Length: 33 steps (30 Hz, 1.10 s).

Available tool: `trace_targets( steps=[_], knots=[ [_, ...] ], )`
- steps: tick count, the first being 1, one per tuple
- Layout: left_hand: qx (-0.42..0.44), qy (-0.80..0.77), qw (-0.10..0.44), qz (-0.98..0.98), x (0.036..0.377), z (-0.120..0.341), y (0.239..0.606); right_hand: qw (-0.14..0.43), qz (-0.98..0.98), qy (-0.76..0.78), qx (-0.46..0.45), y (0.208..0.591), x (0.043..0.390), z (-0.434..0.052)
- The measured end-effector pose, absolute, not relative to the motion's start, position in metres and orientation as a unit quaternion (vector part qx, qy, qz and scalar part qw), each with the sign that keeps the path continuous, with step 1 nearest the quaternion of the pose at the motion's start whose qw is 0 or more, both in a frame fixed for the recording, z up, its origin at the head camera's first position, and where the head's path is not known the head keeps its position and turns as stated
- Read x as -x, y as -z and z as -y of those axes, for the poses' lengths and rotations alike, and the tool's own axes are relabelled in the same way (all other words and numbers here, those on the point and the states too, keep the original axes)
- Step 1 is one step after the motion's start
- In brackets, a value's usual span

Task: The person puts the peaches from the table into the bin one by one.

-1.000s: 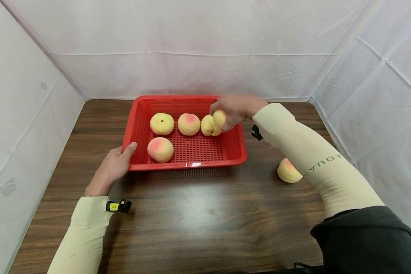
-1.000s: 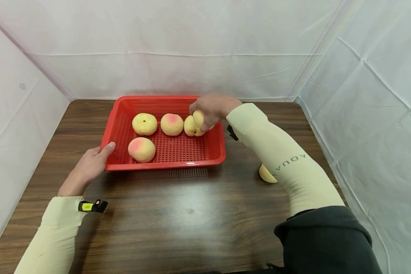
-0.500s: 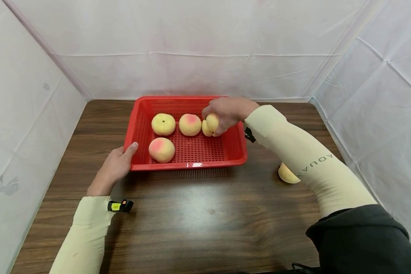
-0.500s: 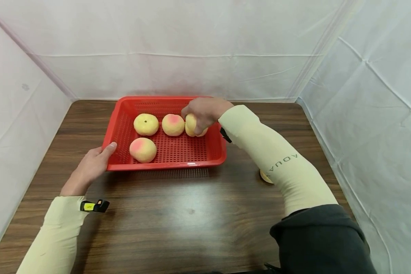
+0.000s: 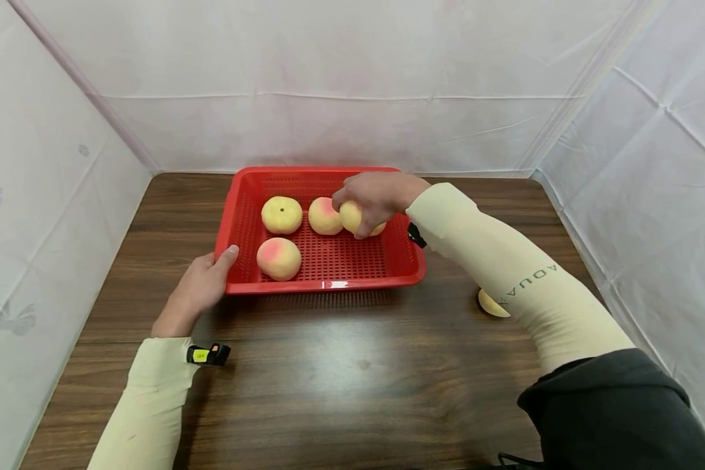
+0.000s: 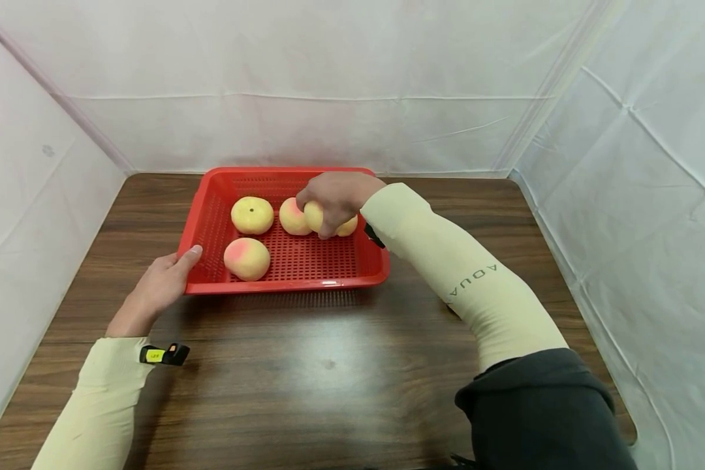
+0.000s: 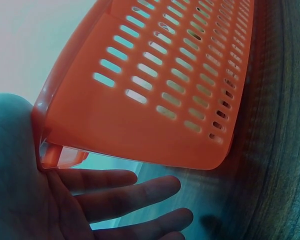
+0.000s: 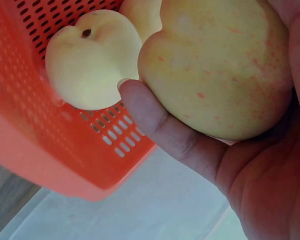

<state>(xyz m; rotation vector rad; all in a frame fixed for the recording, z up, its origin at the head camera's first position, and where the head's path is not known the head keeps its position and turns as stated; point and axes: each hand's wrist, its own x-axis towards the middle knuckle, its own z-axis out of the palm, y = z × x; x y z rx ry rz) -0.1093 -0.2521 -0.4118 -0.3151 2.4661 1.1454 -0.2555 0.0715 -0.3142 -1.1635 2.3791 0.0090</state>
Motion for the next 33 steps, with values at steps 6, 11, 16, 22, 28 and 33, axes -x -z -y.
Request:
trace_targets(
  steps=[6,11,16,22,28,33],
  knots=[
    [0.116,-0.41,0.202,-0.882,0.11,0.251,0.412,0.236,-0.863,-0.002,0.446,0.315,0.251,-0.063],
    [0.115,-0.413,0.2,-0.881,0.109,0.252,0.411,0.226,-0.855,-0.009,0.466,0.315,0.248,-0.054],
    [0.119,-0.412,0.197,-0.882,0.108,0.252,0.41,0.228,-0.847,-0.008,0.48,0.317,0.246,-0.043],
    [0.12,-0.415,0.197,-0.88,0.107,0.251,0.41,0.248,-0.845,-0.001,0.474,0.32,0.244,-0.034],
    [0.114,-0.419,0.199,-0.878,0.108,0.25,0.412,0.253,-0.844,0.003,0.472,0.323,0.242,-0.031],
    [0.112,-0.418,0.199,-0.879,0.109,0.25,0.413,0.258,-0.84,0.002,0.477,0.327,0.242,-0.03]
  ],
)
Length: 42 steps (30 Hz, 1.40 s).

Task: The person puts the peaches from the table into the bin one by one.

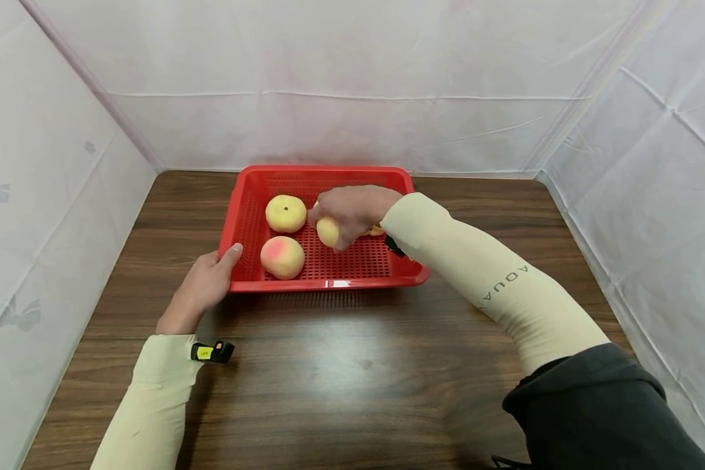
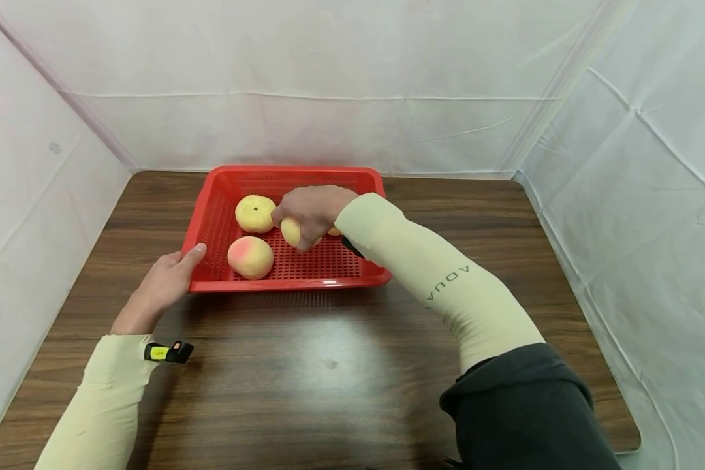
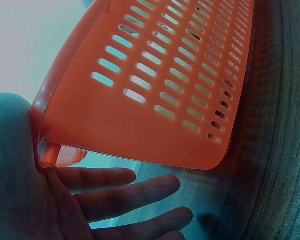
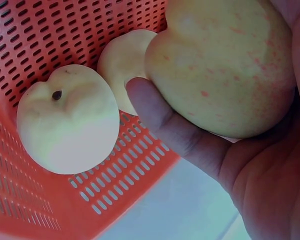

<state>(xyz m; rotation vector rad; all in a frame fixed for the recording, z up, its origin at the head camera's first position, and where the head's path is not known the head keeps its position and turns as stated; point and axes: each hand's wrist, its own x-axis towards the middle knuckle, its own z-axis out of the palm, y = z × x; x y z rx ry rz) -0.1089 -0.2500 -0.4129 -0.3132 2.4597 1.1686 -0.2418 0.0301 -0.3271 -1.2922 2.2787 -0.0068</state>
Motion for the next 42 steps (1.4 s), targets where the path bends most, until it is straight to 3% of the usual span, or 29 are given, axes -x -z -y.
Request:
trace_targets(
  steps=[42],
  knots=[
    [0.117,-0.419,0.193,-0.88,0.108,0.247,0.413,0.286,-0.82,-0.029,0.495,0.364,0.229,-0.022]
  ],
)
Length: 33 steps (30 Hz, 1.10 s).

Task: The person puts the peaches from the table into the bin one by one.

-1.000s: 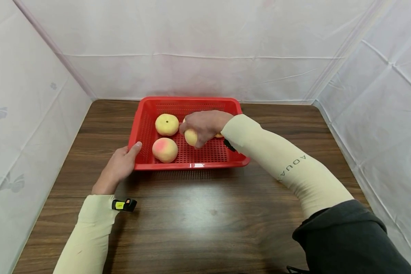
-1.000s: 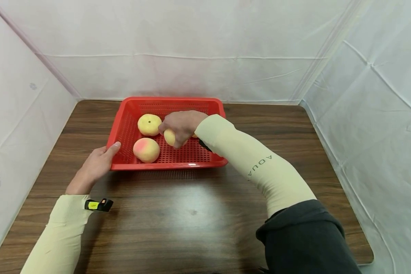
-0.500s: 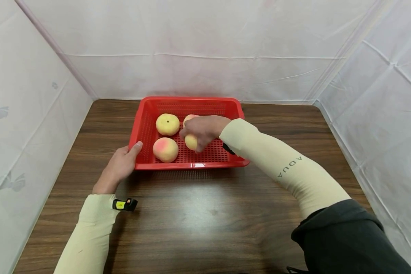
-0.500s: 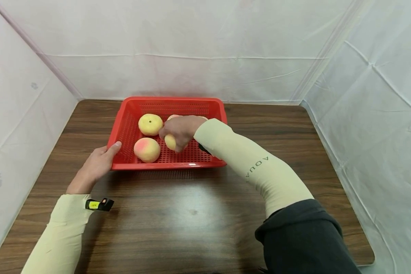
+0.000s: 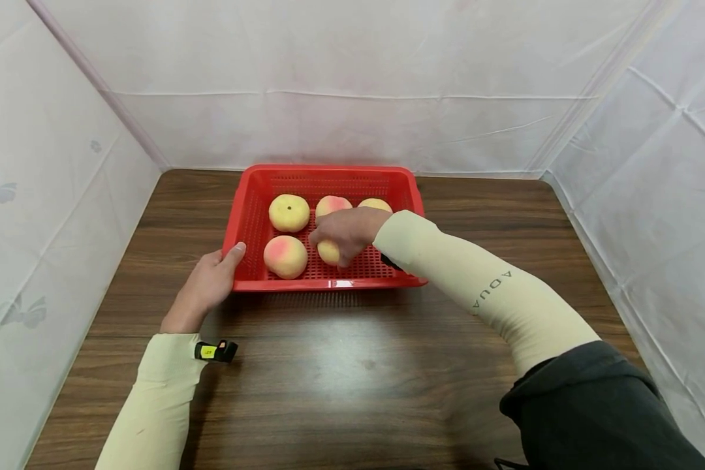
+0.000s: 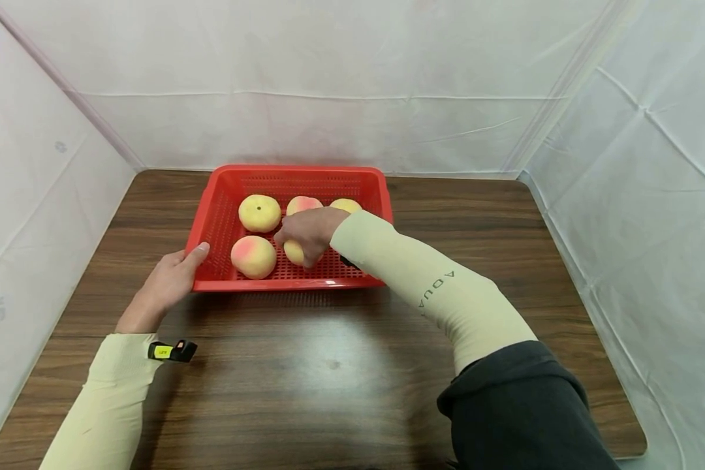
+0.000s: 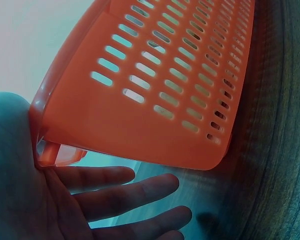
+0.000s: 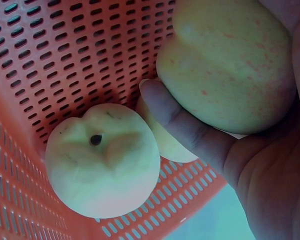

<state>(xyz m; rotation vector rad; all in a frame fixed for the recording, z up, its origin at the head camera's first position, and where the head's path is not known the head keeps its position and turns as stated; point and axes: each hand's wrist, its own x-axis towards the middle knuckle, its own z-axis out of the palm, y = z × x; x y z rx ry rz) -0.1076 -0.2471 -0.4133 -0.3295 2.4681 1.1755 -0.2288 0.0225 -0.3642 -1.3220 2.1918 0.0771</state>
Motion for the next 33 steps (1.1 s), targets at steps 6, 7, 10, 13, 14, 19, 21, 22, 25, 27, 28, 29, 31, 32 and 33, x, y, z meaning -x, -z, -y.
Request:
trace_targets(
  steps=[6,7,10,13,14,19,21,22,25,27,28,29,31,32,33],
  knots=[
    [0.121,-0.421,0.197,-0.877,0.107,0.247,0.413,0.28,-0.812,-0.028,0.512,0.369,0.226,-0.021],
    [0.121,-0.422,0.196,-0.877,0.107,0.247,0.413,0.277,-0.811,-0.028,0.514,0.37,0.225,-0.021],
    [0.122,-0.42,0.195,-0.878,0.107,0.247,0.412,0.274,-0.811,-0.029,0.516,0.371,0.224,-0.02],
    [0.12,-0.418,0.196,-0.879,0.107,0.247,0.412,0.274,-0.809,-0.034,0.518,0.373,0.224,-0.019],
    [0.12,-0.417,0.198,-0.879,0.107,0.248,0.412,0.275,-0.809,-0.035,0.519,0.374,0.223,-0.019],
    [0.117,-0.418,0.2,-0.879,0.106,0.248,0.412,0.28,-0.809,-0.05,0.515,0.379,0.222,-0.018],
    [0.116,-0.417,0.2,-0.879,0.106,0.248,0.412,0.278,-0.809,-0.055,0.515,0.381,0.222,-0.017],
    [0.116,-0.417,0.2,-0.879,0.106,0.248,0.412,0.278,-0.809,-0.057,0.515,0.381,0.221,-0.017],
    [0.116,-0.415,0.201,-0.88,0.107,0.248,0.411,0.276,-0.807,-0.061,0.519,0.384,0.221,-0.016],
    [0.117,-0.416,0.2,-0.88,0.107,0.248,0.411,0.274,-0.806,-0.064,0.521,0.386,0.22,-0.016],
    [0.117,-0.416,0.199,-0.879,0.107,0.248,0.411,0.271,-0.806,-0.067,0.523,0.386,0.22,-0.016],
    [0.117,-0.417,0.2,-0.879,0.108,0.248,0.411,0.27,-0.805,-0.069,0.523,0.387,0.219,-0.016],
    [0.119,-0.418,0.201,-0.878,0.107,0.248,0.412,0.266,-0.805,-0.074,0.525,0.388,0.218,-0.015],
    [0.119,-0.418,0.201,-0.878,0.107,0.249,0.412,0.264,-0.805,-0.075,0.526,0.389,0.218,-0.015],
    [0.12,-0.417,0.202,-0.878,0.106,0.249,0.412,0.263,-0.805,-0.077,0.527,0.39,0.217,-0.015]
  ],
)
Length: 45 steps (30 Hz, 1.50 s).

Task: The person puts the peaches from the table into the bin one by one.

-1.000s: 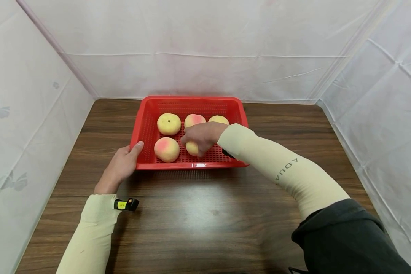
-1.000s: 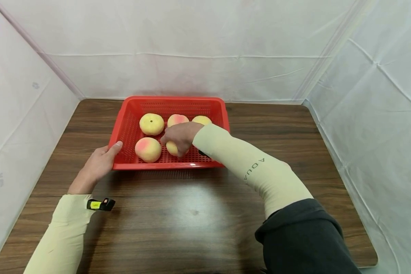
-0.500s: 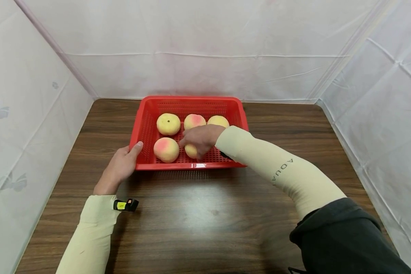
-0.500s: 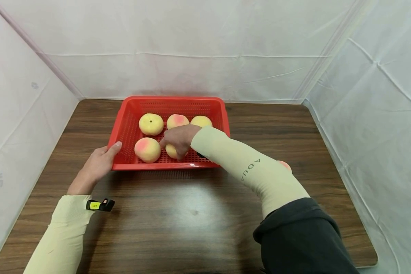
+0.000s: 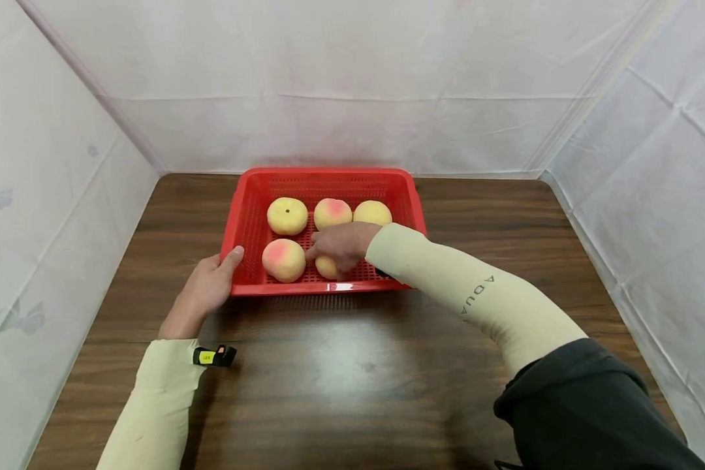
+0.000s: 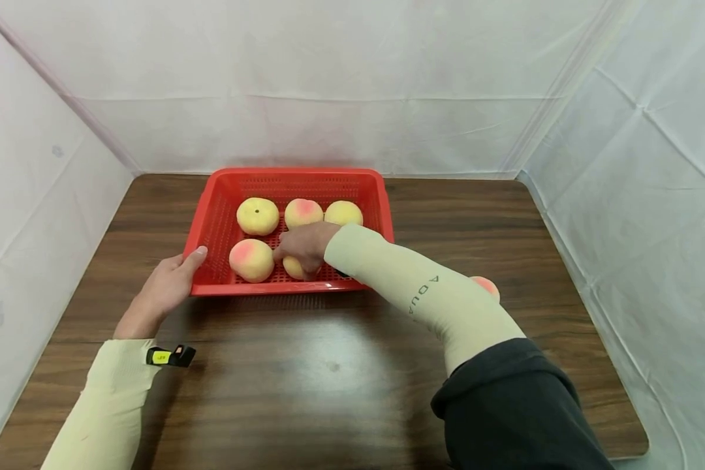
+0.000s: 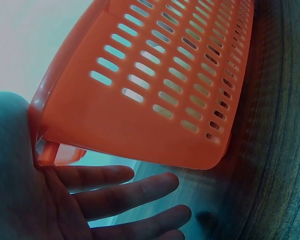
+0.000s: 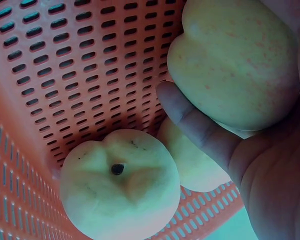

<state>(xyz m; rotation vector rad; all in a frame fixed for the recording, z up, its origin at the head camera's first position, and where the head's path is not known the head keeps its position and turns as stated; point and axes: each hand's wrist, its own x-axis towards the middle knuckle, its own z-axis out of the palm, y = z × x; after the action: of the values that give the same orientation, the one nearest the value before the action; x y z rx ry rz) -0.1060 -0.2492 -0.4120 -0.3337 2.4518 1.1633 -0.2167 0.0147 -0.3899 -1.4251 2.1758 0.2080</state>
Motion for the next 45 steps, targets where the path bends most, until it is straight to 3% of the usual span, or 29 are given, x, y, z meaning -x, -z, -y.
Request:
trace_targets(
  steps=[26,45],
  knots=[
    [0.113,-0.421,0.187,-0.881,0.109,0.248,0.412,0.289,-0.822,-0.061,0.487,0.371,0.216,-0.014],
    [0.111,-0.411,0.187,-0.885,0.111,0.25,0.414,0.27,-0.823,-0.031,0.498,0.352,0.218,-0.028]
  ],
)
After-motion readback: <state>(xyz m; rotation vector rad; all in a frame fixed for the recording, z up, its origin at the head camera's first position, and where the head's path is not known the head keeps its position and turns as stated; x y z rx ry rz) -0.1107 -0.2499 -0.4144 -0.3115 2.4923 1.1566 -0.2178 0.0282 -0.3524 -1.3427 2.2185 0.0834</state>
